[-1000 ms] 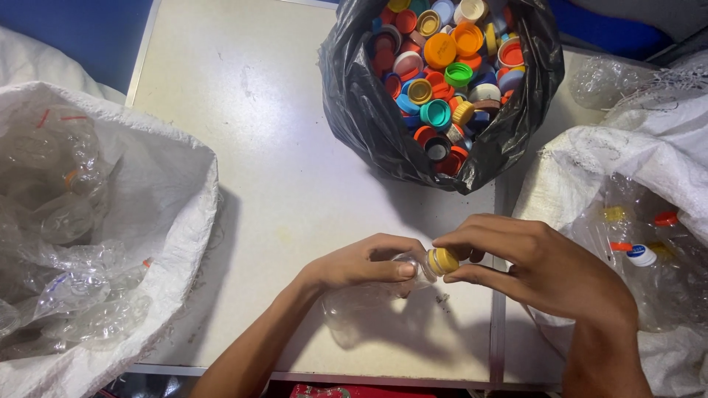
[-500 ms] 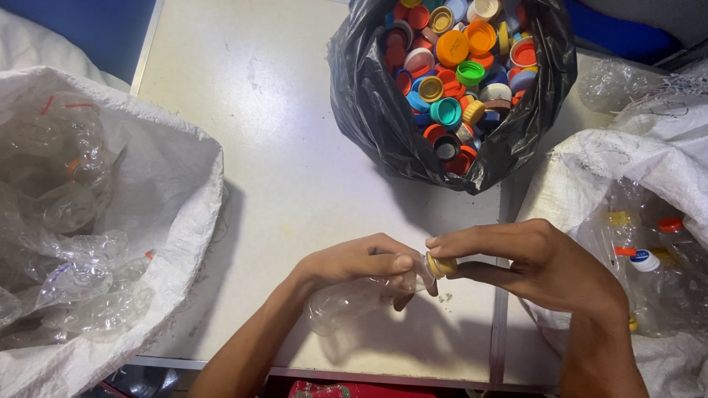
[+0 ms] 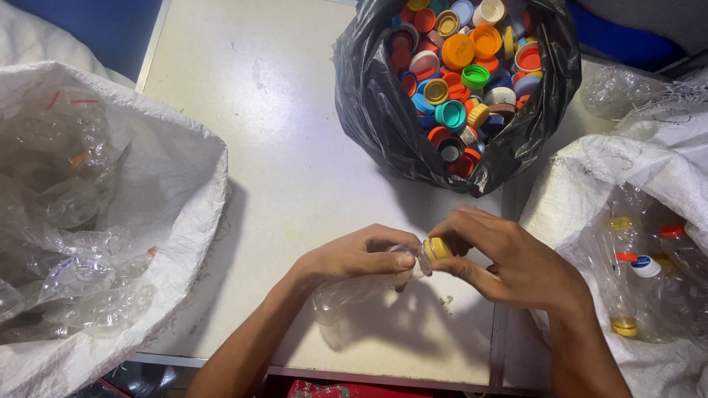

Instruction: Removing caps and sorting plastic bottles for recycling.

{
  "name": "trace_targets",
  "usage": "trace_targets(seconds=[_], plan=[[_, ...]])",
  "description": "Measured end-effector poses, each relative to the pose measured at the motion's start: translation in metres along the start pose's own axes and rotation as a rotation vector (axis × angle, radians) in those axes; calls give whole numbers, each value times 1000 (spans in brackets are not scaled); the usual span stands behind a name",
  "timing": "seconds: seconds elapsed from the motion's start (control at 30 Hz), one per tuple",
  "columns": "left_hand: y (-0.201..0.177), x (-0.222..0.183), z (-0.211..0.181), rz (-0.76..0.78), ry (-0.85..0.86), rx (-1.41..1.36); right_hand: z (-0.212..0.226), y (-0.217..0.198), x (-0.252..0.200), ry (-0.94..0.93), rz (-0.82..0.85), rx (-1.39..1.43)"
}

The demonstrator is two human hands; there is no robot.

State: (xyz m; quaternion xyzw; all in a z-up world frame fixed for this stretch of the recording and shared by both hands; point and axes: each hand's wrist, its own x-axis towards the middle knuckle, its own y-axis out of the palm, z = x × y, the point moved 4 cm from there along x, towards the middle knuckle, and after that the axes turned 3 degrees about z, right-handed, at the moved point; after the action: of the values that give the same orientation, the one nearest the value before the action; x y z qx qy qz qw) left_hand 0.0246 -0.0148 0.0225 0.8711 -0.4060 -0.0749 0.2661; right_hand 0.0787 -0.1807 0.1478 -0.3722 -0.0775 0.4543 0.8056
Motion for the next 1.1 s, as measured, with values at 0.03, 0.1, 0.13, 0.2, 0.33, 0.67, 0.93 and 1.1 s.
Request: trace_targets(seconds=[0.03,0.1,0.13,0.2,0.33,0.67,0.93,1.1], plan=[[3,0,-2,-1,-1,-4,-3,1,1,2,2,2],[3,0,-6,-79,-86,30,-12,2,5,74,-18,-31],[3,1,-6,-79,-83,34,-13,2,7,71,-20,-34],[3,2,-4,-126,-70,107,-15,2,7,58,-23,-64],[6,4,-16,-144,-81,167,-19,6,8,84,-39,-104],[24,-9,-69,-529,22,1181,-31,26,10,3,-213,-30],[33,-2,-65,-644,114,1593,-68,49,-8,100,-336,361],[34,0,-55,-682,104,1648,-62,49,-12,-41,-407,550]])
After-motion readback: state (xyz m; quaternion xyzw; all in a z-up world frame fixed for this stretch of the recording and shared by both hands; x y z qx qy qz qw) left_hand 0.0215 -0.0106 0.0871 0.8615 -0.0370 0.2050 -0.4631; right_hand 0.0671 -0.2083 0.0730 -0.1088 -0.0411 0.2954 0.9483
